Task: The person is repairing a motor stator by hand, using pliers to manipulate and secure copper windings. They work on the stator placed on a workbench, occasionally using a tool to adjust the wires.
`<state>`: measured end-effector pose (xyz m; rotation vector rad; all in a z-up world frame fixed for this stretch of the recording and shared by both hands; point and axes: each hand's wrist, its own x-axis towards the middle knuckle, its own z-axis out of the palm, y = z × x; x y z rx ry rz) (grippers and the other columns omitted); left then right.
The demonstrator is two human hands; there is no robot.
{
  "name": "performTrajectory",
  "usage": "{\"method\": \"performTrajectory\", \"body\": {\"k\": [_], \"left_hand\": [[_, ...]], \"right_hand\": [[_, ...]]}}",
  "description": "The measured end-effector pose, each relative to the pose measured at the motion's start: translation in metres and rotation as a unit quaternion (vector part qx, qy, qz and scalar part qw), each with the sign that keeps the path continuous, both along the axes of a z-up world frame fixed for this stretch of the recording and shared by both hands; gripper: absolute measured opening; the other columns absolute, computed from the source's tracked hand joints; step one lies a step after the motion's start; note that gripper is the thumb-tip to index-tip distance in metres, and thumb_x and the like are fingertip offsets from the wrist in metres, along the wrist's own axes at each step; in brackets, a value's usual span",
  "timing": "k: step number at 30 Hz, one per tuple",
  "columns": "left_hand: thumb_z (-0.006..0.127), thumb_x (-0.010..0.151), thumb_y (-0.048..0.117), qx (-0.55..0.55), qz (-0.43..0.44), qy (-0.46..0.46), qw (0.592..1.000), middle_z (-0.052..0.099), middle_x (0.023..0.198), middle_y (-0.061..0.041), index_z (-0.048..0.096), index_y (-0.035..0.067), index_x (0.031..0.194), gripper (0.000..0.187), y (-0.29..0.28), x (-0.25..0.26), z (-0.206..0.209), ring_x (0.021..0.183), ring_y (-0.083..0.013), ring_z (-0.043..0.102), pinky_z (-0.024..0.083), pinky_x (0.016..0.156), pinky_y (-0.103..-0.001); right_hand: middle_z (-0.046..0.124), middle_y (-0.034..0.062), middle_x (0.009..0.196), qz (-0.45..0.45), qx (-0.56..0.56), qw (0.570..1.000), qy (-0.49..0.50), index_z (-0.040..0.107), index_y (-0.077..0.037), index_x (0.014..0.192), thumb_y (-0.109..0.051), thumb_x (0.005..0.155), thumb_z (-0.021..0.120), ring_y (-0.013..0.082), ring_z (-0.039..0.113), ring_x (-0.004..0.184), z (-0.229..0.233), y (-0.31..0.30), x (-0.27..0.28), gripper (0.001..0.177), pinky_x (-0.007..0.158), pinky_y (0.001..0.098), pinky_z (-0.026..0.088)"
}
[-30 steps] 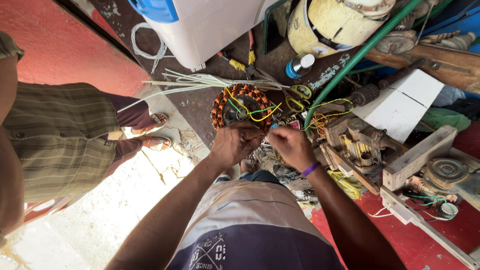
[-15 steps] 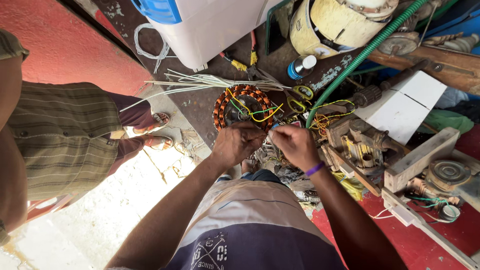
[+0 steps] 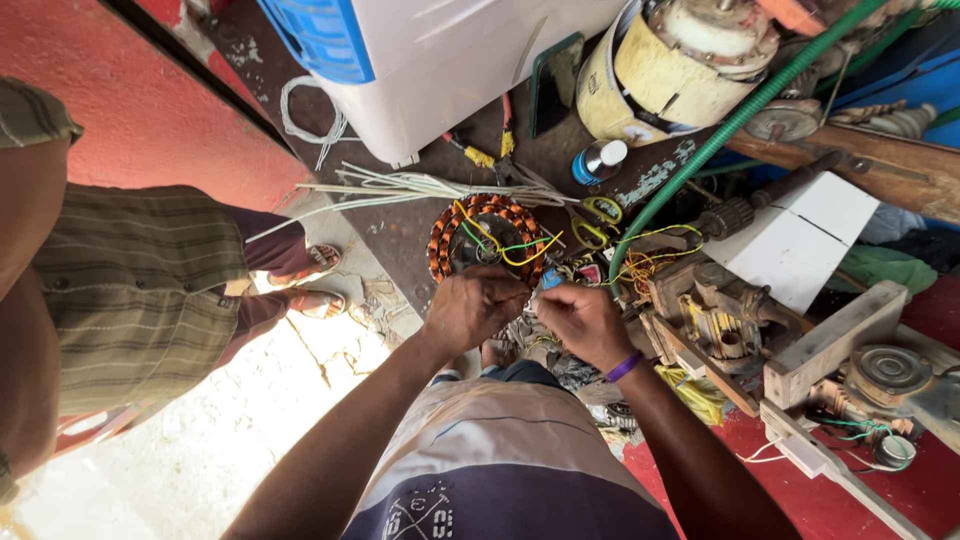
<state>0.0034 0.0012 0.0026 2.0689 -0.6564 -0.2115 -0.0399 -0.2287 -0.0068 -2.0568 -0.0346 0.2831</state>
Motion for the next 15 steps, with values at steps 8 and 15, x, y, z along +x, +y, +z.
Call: {"method": "performTrajectory", "body": {"k": [8,15], "left_hand": [[0.075,0.088,0.029,0.016,-0.001,0.05,0.999,0.077,0.108,-0.001,0.081,0.02,0.108,0.023,-0.002,-0.001,0.006,0.093,-0.0231,0.075,0.061,0.079,-0.036],[0.076,0.088,0.03,0.009,0.006,0.092,0.996,0.077,0.106,0.002,0.08,0.023,0.108,0.021,-0.004,-0.001,0.011,0.089,-0.0202,0.076,0.061,0.076,-0.034]], "right_hand": [[0.078,0.0049,0.083,-0.027,-0.003,1.0,0.003,0.078,0.001,0.102,-0.023,0.094,0.073,0.0058,0.07,0.073,0.004,0.0,0.012,0.026,0.062,0.0227,0.056],[0.076,0.0044,0.079,-0.028,0.003,0.999,0.021,0.077,0.001,0.1,-0.025,0.095,0.073,0.0062,0.068,0.071,0.008,0.0,0.012,0.027,0.06,0.0231,0.054]]}}
